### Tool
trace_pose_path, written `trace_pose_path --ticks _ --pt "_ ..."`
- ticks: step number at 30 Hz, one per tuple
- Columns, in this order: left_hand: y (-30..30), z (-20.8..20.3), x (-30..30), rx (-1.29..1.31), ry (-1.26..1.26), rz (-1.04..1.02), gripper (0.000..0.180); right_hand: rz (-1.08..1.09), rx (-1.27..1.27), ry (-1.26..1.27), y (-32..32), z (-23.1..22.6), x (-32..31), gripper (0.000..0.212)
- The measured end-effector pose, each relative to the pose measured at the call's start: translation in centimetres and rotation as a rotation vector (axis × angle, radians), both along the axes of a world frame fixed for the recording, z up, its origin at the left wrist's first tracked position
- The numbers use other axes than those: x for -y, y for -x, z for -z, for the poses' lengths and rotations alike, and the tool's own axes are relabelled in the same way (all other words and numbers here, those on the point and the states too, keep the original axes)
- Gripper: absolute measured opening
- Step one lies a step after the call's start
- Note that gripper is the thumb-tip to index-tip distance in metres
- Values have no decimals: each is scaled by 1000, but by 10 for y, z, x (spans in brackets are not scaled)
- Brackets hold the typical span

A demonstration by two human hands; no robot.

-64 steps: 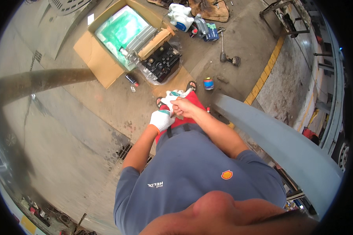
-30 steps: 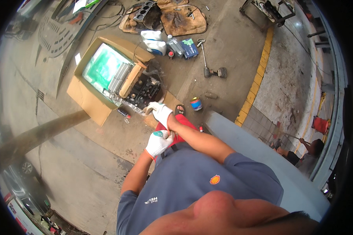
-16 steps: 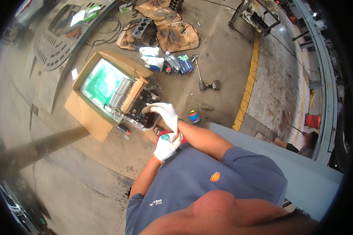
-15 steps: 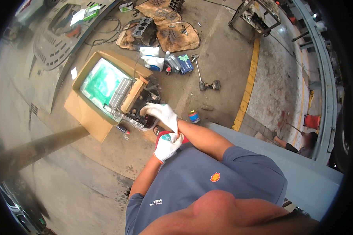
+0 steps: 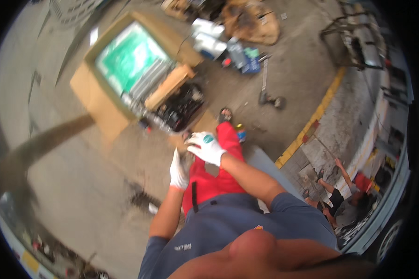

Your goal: The person puts on white gloves, then uses a cordless impact wrench to fasten bolts on a metal engine component resting on cardboard. They later pick up a curved exhaust pipe and attach the impact wrench to it.

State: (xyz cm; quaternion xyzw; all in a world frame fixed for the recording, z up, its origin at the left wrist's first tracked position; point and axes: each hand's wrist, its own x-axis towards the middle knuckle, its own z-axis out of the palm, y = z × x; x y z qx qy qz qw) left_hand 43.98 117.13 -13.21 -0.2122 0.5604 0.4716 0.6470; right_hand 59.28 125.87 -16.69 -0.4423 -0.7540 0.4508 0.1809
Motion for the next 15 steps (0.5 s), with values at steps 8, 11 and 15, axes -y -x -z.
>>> trace_pose_path --ticks 8,11,15 --pt "-54 157 -34 -88 7 -75 46 -212 240 135 -15 123 -19 22" --pt "-51 241 -35 26 -167 -88 39 -337 211 174 -23 195 -49 21" --pt "-49 315 -82 -113 -227 -126 46 -250 157 139 -8 284 -85 20"
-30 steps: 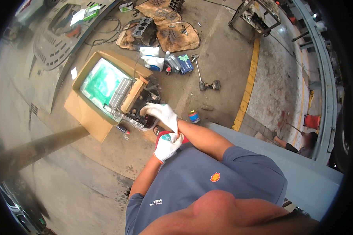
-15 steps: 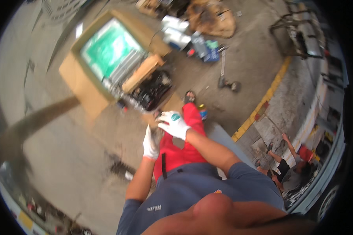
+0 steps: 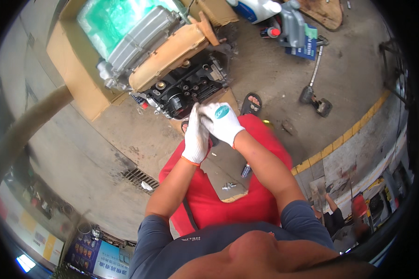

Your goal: The person puts on white gloves, then uses a cordless impact wrench to fasten bolts on a metal engine component resting on cardboard. They later pick up a curved exhaust pipe and attach the impact wrench to it.

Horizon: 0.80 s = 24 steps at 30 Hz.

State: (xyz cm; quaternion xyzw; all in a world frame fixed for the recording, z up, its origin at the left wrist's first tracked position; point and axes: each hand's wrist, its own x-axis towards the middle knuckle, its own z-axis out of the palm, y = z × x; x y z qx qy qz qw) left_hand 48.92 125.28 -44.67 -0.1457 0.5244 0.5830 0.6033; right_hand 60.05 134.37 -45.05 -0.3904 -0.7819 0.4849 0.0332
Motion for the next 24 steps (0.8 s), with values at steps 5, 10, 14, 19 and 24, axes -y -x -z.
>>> trace_pose_path --ticks 5,10,14,19,24 --pt "26 50 -32 -171 -145 45 54 355 -415 260 37 92 -19 13" --pt "68 111 -23 -566 -3 123 57 744 -883 802 58 147 -52 23" --pt "99 128 -30 -527 -115 -14 51 697 -911 808 64 158 -63 24" --pt "127 139 -47 -504 -252 -71 53 785 -1223 916 91 128 -71 21" --pt "152 158 -45 -570 -301 59 44 927 -1376 956 114 153 -57 29"
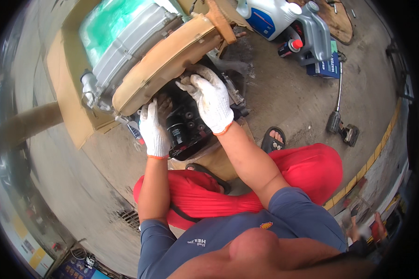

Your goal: The person puts on white gloves, then uses a cordless impact wrench to fasten bolts on a metal engine component resting on cardboard. They later pick up a curved exhaust pipe and attach the impact wrench to it.

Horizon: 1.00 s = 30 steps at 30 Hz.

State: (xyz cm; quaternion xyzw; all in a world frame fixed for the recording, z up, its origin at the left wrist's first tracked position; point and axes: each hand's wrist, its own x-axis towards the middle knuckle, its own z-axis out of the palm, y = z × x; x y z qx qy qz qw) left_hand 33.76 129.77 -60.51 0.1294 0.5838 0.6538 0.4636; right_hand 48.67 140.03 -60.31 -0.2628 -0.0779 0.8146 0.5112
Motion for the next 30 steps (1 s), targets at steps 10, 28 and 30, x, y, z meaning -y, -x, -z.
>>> trace_pose_path --ticks 10,28,30 --pt "-1 -11 -8 -30 11 42 37 266 207 -109 -13 10 -24 34" --pt "-7 -13 -9 -97 4 39 41 149 865 -392 -46 15 -63 46" --pt "-7 -13 -9 -94 -7 40 41 226 528 -306 -39 21 -62 47"
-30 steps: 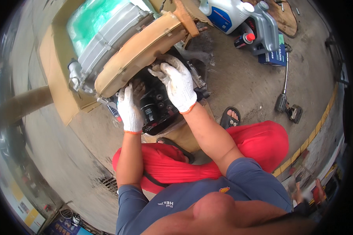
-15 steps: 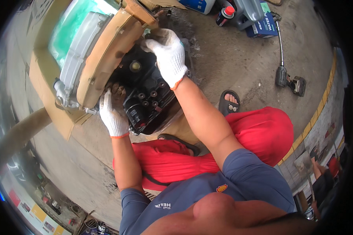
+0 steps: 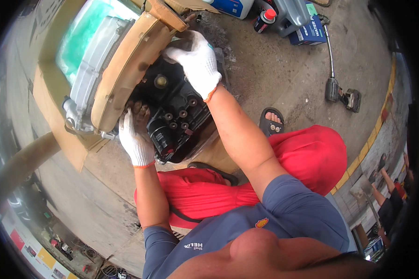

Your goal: The person puts on white gloves, then uses a cordless impact wrench to fasten bolts on a metal engine component resting on cardboard. They later pick up a curved exhaust pipe and attach the impact wrench to it.

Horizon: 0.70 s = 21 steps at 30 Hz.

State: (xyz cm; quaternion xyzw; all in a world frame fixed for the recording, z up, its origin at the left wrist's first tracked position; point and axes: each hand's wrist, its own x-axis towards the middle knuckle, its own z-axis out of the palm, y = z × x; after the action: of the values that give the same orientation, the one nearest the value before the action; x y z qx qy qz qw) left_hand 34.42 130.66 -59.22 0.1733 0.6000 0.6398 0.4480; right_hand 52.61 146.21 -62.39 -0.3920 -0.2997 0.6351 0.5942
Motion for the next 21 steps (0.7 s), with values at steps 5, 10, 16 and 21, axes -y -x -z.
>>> trace_pose_path --ticks 5,10,16,21 --pt "3 2 2 18 -15 13 40 54 -233 72 6 7 7 45" --pt "3 1 1 26 -20 25 38 138 -50 -12 13 10 9 44" --pt "4 2 1 33 -31 40 37 173 261 -52 11 1 11 42" --pt "6 4 1 26 -26 56 38 199 -169 34 20 -5 12 39"
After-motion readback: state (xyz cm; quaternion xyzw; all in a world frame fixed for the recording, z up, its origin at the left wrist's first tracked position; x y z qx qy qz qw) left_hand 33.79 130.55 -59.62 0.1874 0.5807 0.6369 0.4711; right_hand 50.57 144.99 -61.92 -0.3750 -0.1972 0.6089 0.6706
